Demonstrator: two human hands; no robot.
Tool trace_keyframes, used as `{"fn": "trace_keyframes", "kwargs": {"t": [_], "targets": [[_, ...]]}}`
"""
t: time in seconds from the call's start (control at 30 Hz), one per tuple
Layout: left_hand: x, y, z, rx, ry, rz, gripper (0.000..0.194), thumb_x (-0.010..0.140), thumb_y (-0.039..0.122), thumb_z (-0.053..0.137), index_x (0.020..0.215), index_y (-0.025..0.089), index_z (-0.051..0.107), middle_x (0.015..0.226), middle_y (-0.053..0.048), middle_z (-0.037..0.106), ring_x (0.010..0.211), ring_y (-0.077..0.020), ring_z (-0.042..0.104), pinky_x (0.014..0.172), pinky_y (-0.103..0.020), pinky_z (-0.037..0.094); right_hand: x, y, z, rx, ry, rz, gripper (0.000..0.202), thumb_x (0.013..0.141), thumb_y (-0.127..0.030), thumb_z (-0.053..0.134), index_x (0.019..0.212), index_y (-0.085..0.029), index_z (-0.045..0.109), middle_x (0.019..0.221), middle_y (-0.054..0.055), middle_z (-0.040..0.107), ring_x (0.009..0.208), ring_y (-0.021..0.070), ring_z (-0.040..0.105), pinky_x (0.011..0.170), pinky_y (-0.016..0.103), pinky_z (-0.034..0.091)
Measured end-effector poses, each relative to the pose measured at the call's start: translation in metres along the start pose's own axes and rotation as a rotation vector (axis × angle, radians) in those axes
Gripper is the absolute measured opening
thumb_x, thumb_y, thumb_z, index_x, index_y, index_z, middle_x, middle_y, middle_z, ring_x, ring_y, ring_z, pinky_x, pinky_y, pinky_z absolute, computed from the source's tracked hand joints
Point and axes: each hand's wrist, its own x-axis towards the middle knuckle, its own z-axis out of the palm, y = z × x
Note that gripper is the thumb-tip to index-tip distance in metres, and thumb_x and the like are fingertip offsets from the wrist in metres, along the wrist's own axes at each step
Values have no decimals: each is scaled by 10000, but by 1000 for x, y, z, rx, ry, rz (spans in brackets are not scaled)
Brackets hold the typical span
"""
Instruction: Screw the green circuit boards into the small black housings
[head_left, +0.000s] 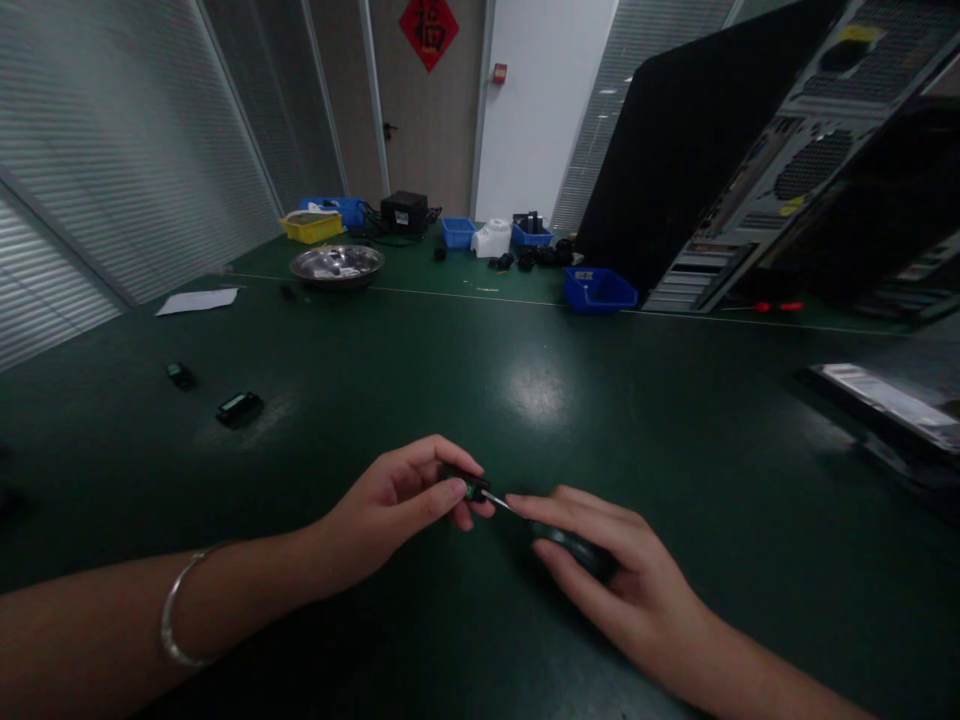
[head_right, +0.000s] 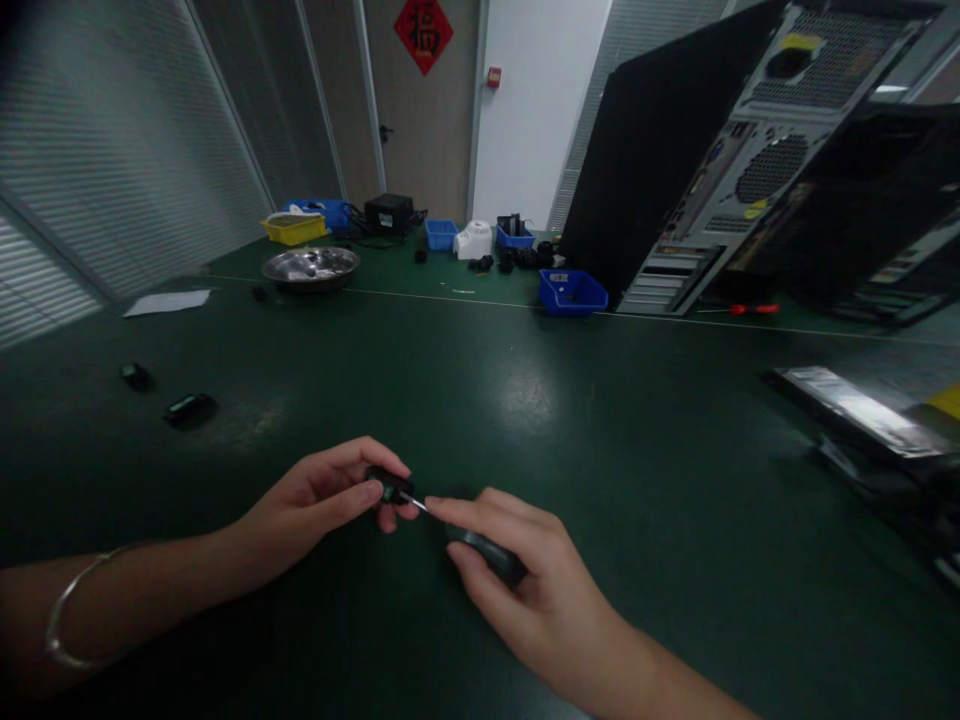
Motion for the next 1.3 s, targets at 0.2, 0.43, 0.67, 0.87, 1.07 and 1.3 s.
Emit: {"fn": "trace_keyframes", "kwargs": {"t": [0.2,0.43,0.67,0.87,1.07,1.3], "targets": [[0,5,5,62,14,-25,146,890,197,620,1026,144,625,922,-68,759,771,-136,660,758,-281,497,0,0,0,-3,-12,-4,417,934,-100,510,1310,-266,579,901,42,649,762,160,602,638,285,457],[1,6,5,40,-13,-44,158,885,212,624,1024,137,636,946,-94,764,784,-159,668,772,-309,490,0,-1,-2,21,-36,-1,409,947,-106,506,1314,-273,575,899,39,634,779,164,588,660,296,447],[2,5,1,-28,-71,-49,168,883,206,631,1028,122,647,960,-109,769,781,-159,676,775,-308,488,0,-3,-5,64,-74,5,392,968,-127,492,1314,-291,573,963,46,638,835,167,593,708,304,457],[1,4,1,-73,-114,-70,179,886,206,635,1041,117,645,957,-104,771,788,-140,682,783,-281,494,3,-4,-6,96,-111,13,385,970,-125,495,1312,-278,580,969,50,646,847,167,599,719,307,458],[1,6,4,-44,-95,-37,170,893,200,622,1047,132,644,940,-88,763,823,-158,691,809,-304,495,1,-4,-5,85,-78,16,395,965,-127,499,1321,-278,575,971,52,653,847,171,608,716,310,466],[3,6,6,-112,2,-33,192,872,136,645,1036,173,552,1141,-118,724,1110,-236,650,1005,-439,439,0,-2,-2,57,-4,19,393,943,-120,512,1289,-282,604,907,40,644,792,165,606,670,294,466]]}}
